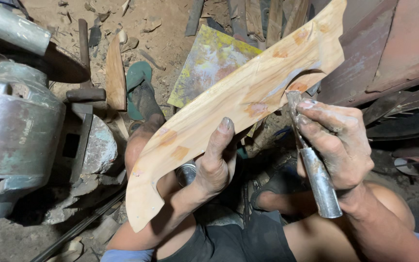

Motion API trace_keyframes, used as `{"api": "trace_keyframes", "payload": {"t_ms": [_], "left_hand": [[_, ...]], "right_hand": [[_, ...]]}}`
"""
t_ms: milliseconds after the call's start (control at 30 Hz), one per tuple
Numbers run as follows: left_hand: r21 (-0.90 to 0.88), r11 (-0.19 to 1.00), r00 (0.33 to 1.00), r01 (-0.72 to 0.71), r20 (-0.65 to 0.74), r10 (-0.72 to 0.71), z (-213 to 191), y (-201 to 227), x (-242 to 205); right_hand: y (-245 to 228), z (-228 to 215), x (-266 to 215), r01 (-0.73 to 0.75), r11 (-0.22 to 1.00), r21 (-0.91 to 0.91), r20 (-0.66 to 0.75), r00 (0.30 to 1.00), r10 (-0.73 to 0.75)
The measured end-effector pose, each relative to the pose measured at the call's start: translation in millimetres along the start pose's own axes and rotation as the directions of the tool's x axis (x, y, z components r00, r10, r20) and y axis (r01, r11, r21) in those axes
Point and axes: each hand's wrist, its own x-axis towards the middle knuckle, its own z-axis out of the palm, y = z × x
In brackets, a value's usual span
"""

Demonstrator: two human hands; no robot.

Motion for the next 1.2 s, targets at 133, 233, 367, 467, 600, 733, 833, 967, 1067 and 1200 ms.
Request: {"api": "trace_keyframes", "payload": {"t_ms": [133,233,367,467,600,733,833,967,1067,1200], "left_hand": [[0.005,1.0,0.999,0.002,-0.033,-0.002,-2.2,1.6,-0.1],[0.011,0.999,0.998,-0.048,-0.038,0.048,-0.2,1.7,1.6],[0.176,0.977,0.99,-0.117,-0.06,0.129,-2.6,7.9,4.3],[0.517,0.85,0.961,-0.104,-0.168,0.219,-16.3,21.3,15.1],[0.64,0.756,0.9,-0.135,-0.24,0.364,-50.0,39.9,31.1],[0.294,0.929,0.894,-0.225,-0.318,0.317,-71.9,54.0,56.4],[0.252,0.954,0.901,-0.162,-0.357,0.247,-77.2,62.3,66.0],[0.289,0.926,0.919,-0.241,-0.238,0.313,-77.7,62.7,70.7],[0.266,0.941,0.929,-0.21,-0.246,0.277,-78.7,60.4,67.4],[0.264,0.945,0.93,-0.192,-0.259,0.261,-79.3,57.6,68.7]], "right_hand": [[-1.8,-1.6,2.9,0.006,1.0,-0.01,0.006,1.0,-0.006],[-1.1,-2.3,0.9,0.017,1.0,0.0,0.012,1.0,-0.017],[9.3,4.2,-8.5,-0.066,0.996,0.063,-0.064,0.996,0.07],[35.3,19.1,-13.8,-0.355,0.923,0.147,0.019,0.934,0.356],[83.6,65.8,-43.3,-0.895,0.244,0.374,0.379,0.388,0.84],[120.6,134.6,-102.5,-0.931,-0.179,0.318,0.688,0.097,0.719],[122.1,189.0,-147.8,-0.868,-0.393,0.303,0.737,-0.048,0.674],[108.5,243.9,-184.6,-0.649,-0.657,0.384,0.819,-0.088,0.566],[96.3,283.7,-196.2,-0.505,-0.716,0.482,0.827,-0.007,0.562],[87.0,323.3,-217.3,-0.579,-0.64,0.505,0.753,-0.067,0.655]]}}
